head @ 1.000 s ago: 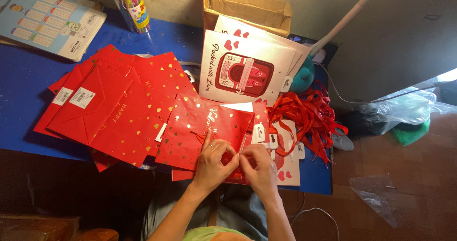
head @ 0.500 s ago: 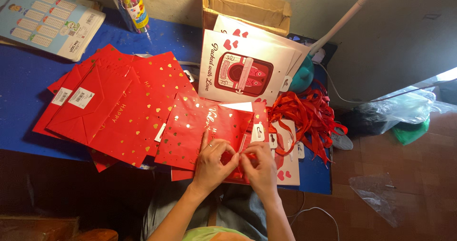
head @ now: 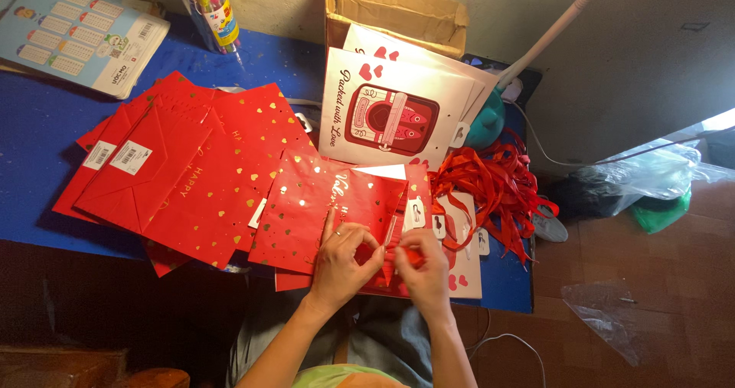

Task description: The person sits at a table with a stack of red Valentine's Day gift bags and loose ribbons. They take a ribbon, thread it through the handle holes of a bag, tie it to form a handle, and set the finished bag on the pile, repeating the process bag by bag.

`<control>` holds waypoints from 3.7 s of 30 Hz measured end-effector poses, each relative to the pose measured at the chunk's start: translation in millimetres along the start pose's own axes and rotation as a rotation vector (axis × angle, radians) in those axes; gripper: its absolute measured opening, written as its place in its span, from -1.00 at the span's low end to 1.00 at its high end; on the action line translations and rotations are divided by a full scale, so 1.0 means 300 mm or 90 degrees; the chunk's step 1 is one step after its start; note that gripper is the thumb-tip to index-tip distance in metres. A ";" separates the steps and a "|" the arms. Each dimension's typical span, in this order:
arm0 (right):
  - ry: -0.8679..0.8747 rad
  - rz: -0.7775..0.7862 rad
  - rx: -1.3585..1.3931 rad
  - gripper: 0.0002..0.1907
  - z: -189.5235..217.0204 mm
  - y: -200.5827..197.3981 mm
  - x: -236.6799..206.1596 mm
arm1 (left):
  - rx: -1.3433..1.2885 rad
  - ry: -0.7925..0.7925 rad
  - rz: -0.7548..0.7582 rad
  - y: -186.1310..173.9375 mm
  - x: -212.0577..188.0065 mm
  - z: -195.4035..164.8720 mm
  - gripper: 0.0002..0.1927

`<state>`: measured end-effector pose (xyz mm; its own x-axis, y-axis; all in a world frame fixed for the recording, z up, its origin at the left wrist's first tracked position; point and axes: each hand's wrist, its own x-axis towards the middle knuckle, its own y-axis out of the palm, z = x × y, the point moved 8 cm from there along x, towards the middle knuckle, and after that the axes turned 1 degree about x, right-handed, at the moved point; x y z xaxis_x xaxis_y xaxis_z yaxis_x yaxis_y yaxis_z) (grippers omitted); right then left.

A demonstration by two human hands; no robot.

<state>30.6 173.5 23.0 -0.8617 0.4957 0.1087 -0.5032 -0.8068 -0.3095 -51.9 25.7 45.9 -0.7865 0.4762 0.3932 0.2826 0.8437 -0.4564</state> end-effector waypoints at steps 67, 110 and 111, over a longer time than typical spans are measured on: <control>-0.103 -0.052 -0.276 -0.80 0.183 -0.311 0.213 | -0.013 -0.052 0.115 0.033 0.016 0.020 -0.73; -0.020 -0.069 0.142 -0.80 0.196 -0.247 0.092 | -0.219 -0.028 -0.085 -0.146 -0.041 -0.131 -0.77; -0.025 -0.051 0.177 -0.78 0.202 -0.220 0.114 | -0.220 -0.030 -0.099 -0.154 -0.044 -0.134 -0.77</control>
<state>30.3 224.2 104.4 -0.8175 0.5533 0.1601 -0.5641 -0.8252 -0.0288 -32.4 -9.7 93.9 -0.8570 0.3305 0.3953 0.3199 0.9427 -0.0946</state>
